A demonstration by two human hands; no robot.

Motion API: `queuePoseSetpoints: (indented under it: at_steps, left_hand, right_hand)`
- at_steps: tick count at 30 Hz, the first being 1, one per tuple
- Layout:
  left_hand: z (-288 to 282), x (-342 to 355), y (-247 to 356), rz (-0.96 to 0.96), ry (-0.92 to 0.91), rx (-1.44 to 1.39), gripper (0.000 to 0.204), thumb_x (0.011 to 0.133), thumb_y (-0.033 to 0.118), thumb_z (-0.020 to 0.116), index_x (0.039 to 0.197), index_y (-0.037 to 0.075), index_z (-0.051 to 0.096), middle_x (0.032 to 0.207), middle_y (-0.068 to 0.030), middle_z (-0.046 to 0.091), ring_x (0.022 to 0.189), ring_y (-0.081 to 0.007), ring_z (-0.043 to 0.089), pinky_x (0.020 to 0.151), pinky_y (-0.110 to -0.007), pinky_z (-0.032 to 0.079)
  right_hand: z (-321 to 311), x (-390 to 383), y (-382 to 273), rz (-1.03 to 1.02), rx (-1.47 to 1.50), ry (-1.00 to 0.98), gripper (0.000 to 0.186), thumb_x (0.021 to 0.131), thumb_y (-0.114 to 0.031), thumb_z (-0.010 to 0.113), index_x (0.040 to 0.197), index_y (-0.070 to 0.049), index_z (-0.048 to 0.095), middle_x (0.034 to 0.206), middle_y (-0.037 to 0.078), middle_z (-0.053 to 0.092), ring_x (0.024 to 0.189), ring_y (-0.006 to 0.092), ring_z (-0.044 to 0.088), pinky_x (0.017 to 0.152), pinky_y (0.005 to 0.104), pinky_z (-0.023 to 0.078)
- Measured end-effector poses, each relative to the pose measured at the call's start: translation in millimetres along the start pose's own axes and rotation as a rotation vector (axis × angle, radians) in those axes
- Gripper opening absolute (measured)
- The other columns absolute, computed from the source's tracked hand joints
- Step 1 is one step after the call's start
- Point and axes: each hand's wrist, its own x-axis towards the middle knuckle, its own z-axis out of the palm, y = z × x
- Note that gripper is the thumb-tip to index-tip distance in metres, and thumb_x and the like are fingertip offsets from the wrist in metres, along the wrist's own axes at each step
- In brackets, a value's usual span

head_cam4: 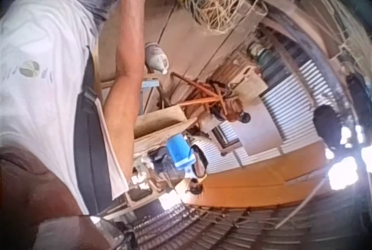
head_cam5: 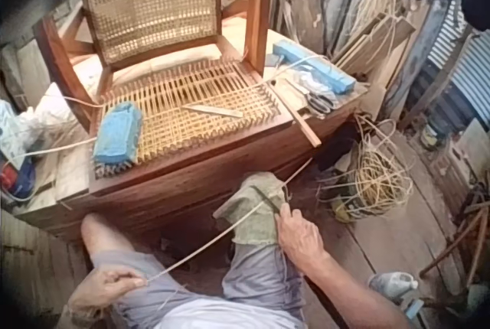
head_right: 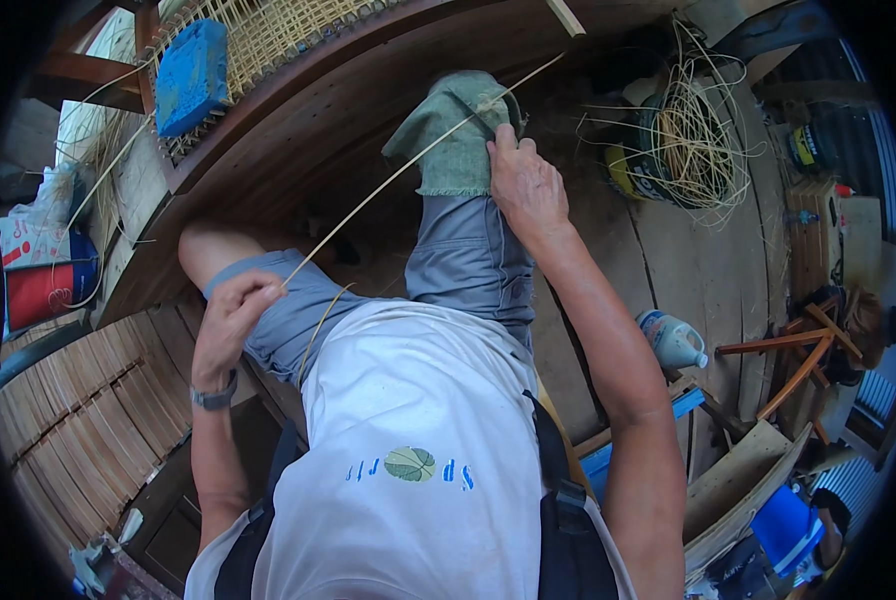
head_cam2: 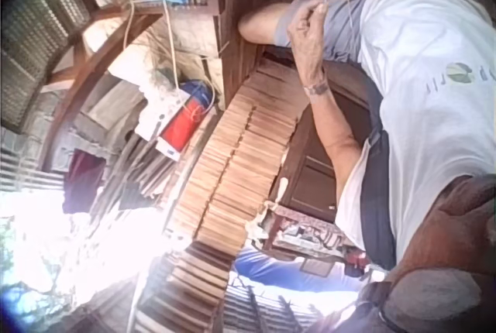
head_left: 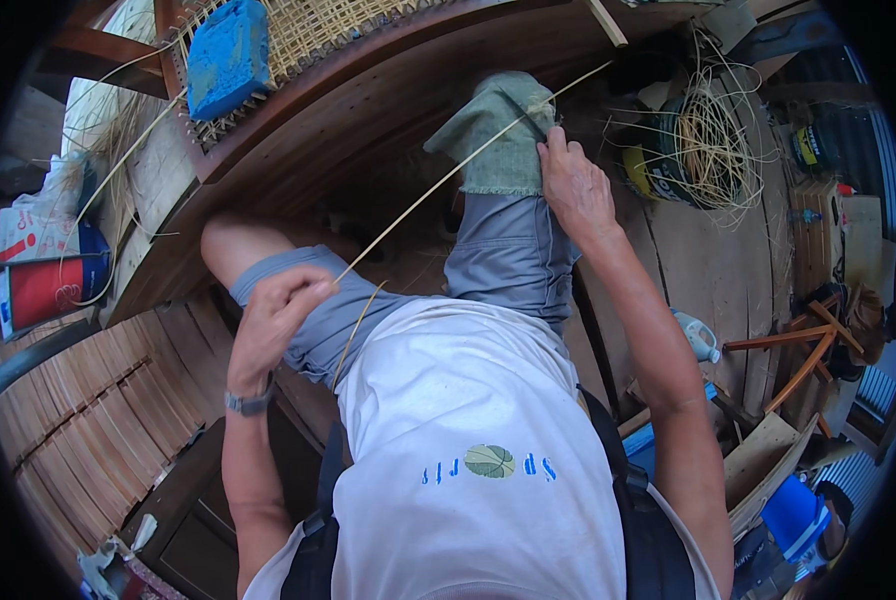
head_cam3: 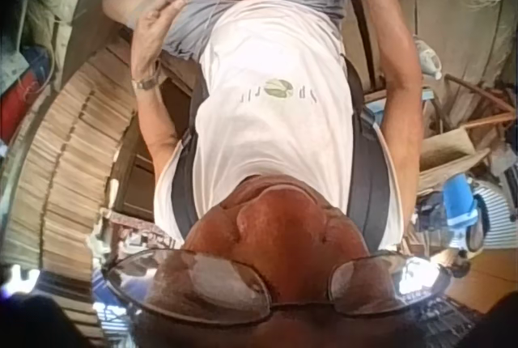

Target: Weaving a chair seat with straw or cane strips as part of furniture reupholstery.

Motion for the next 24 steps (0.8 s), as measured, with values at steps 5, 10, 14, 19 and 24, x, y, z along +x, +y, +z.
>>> queuePoseSetpoints:
  at_steps: [5,10,14,19,24]
  left_hand:
    - [-34.3,-67.2,-39.3,-0.038,0.152,0.085,0.016,0.094,0.017,0.065,0.090,0.002,0.068,0.071,0.0075,0.054,0.060,-0.0013,0.039,0.053,-0.022,0.028]
    - [-116.9,-164.8,-140.5,-0.276,0.606,0.093,0.014,0.096,0.021,0.065,0.094,0.007,0.067,0.068,0.0120,0.043,0.057,0.0017,0.032,0.050,-0.020,0.019]
    - [-47.1,-135.4,-98.7,-0.183,0.737,-0.284,0.015,0.100,0.018,0.062,0.103,0.005,0.068,0.070,0.0121,0.043,0.054,0.0028,0.029,0.047,-0.019,0.016]
    - [59.9,-59.1,-17.2,-0.082,0.419,-0.396,0.015,0.099,0.017,0.063,0.105,0.005,0.070,0.064,0.0117,0.043,0.050,0.0027,0.026,0.044,-0.020,0.016]
    - [92.1,-27.7,-12.5,0.001,0.227,-0.347,0.018,0.099,0.016,0.063,0.102,-0.001,0.069,0.073,0.0049,0.059,0.063,0.0002,0.048,0.056,-0.018,0.036]
  right_hand:
    - [2.2,8.0,0.0,-0.004,-0.046,0.004,0.022,0.105,-0.029,0.047,0.103,-0.007,0.045,0.081,0.021,0.064,0.070,0.0436,0.067,0.060,0.0519,0.056]
    - [1.6,12.9,16.5,0.002,-0.105,0.021,0.021,0.105,-0.028,0.047,0.103,-0.006,0.045,0.083,0.022,0.065,0.071,0.0434,0.067,0.061,0.0512,0.057]
    - [-13.5,3.4,4.9,-0.065,0.110,0.185,0.020,0.102,-0.026,0.054,0.104,-0.006,0.049,0.082,0.019,0.065,0.070,0.0384,0.068,0.058,0.0439,0.054]
    - [-55.0,-53.3,-63.5,0.482,1.173,-0.154,0.013,0.093,-0.019,0.070,0.097,-0.008,0.063,0.072,-0.003,0.060,0.053,0.0016,0.050,0.044,0.0186,0.036]
    - [-55.2,-71.0,-135.0,0.408,1.443,-0.709,0.029,0.094,-0.027,0.070,0.105,-0.001,0.073,0.085,0.004,0.074,0.047,0.0044,0.048,0.042,0.0220,0.036]
